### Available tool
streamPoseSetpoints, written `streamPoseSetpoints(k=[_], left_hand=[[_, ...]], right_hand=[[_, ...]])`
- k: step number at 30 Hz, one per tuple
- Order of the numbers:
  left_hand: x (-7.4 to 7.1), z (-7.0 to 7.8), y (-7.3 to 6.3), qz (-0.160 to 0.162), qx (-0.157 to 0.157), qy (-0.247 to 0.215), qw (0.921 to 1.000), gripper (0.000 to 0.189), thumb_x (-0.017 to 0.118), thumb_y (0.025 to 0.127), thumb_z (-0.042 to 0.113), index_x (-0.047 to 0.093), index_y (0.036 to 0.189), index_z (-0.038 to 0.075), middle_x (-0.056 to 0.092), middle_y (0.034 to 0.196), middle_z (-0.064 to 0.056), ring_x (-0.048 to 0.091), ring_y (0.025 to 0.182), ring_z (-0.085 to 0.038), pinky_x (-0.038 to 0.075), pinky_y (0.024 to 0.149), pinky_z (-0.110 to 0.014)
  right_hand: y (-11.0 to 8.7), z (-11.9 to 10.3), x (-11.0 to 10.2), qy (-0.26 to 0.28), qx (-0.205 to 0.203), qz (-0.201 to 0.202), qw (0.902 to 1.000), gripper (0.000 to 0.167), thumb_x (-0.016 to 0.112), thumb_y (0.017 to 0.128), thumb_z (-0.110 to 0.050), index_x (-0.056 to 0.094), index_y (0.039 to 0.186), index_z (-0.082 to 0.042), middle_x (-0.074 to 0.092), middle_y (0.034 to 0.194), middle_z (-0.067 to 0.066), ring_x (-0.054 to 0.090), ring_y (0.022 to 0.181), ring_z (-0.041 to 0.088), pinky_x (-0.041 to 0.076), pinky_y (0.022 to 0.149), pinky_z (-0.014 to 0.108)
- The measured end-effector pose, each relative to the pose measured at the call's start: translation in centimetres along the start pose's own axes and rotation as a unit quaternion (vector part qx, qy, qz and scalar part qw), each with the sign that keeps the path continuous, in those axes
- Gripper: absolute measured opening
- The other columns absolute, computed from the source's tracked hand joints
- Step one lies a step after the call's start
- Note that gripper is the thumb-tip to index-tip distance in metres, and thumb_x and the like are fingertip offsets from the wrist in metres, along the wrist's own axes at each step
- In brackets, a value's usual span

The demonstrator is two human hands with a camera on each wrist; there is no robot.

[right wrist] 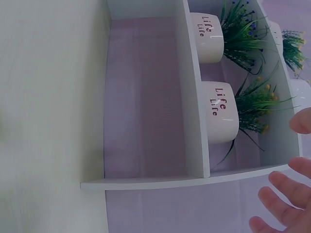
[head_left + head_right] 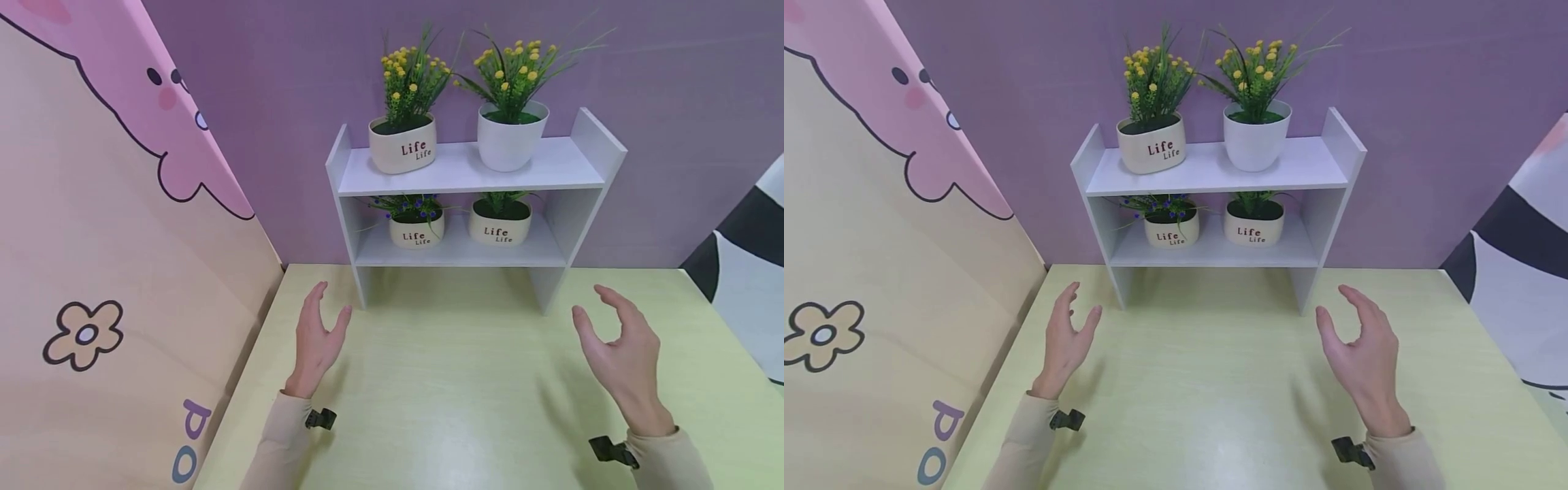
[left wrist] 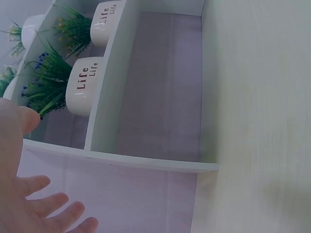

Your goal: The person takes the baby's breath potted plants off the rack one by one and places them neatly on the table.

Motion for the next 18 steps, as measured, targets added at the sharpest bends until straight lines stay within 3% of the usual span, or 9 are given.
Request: streamPoseSetpoints(k=[3, 6, 10, 18], left_hand=[[0.0, -0.2, 0.1, 0.002, -0.004, -0.004, 1.0, 0.066, 0.068, 0.104, 0.034, 0.045, 0.16, 0.008, 0.05, 0.161, -0.015, 0.05, 0.146, -0.037, 0.043, 0.116, -0.06], [0.2, -0.4, 0.1, 0.002, -0.006, -0.011, 0.9999, 0.066, 0.069, 0.104, 0.032, 0.045, 0.16, 0.009, 0.051, 0.16, -0.014, 0.052, 0.144, -0.037, 0.046, 0.113, -0.06], [0.2, -0.4, 0.4, 0.006, -0.002, -0.022, 0.9997, 0.065, 0.07, 0.103, 0.03, 0.045, 0.16, 0.008, 0.051, 0.161, -0.014, 0.054, 0.142, -0.037, 0.048, 0.112, -0.057], [0.9, -0.7, 0.7, -0.003, -0.026, -0.044, 0.9987, 0.064, 0.068, 0.104, 0.031, 0.045, 0.16, 0.01, 0.05, 0.161, -0.014, 0.058, 0.139, -0.037, 0.053, 0.105, -0.058]], right_hand=[[0.2, -0.3, 0.0, 0.009, -0.009, 0.01, 0.9999, 0.05, 0.081, 0.091, -0.013, 0.072, 0.14, -0.016, 0.073, 0.131, 0.018, 0.049, 0.116, -0.021, 0.033, 0.101, 0.008], [0.3, -0.5, 0.1, 0.014, -0.015, 0.016, 0.9997, 0.052, 0.084, 0.088, -0.009, 0.073, 0.138, -0.015, 0.073, 0.126, -0.012, 0.049, 0.115, -0.021, 0.035, 0.099, 0.008], [0.6, -0.8, 0.3, 0.024, -0.018, 0.018, 0.9994, 0.055, 0.086, 0.085, -0.006, 0.073, 0.137, -0.014, 0.055, 0.119, -0.044, 0.051, 0.114, -0.02, 0.036, 0.098, 0.008], [0.9, -1.7, 0.5, 0.037, -0.028, 0.017, 0.9988, 0.052, 0.084, 0.086, -0.004, 0.074, 0.136, -0.013, 0.056, 0.117, -0.045, 0.054, 0.112, -0.02, 0.037, 0.1, 0.008]])
Point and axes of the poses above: each hand's wrist, its own y-axis towards the middle knuckle, its own x-axis out of the palm, z = x × y, the point moved 9 cm from there along y, towards the middle knuckle
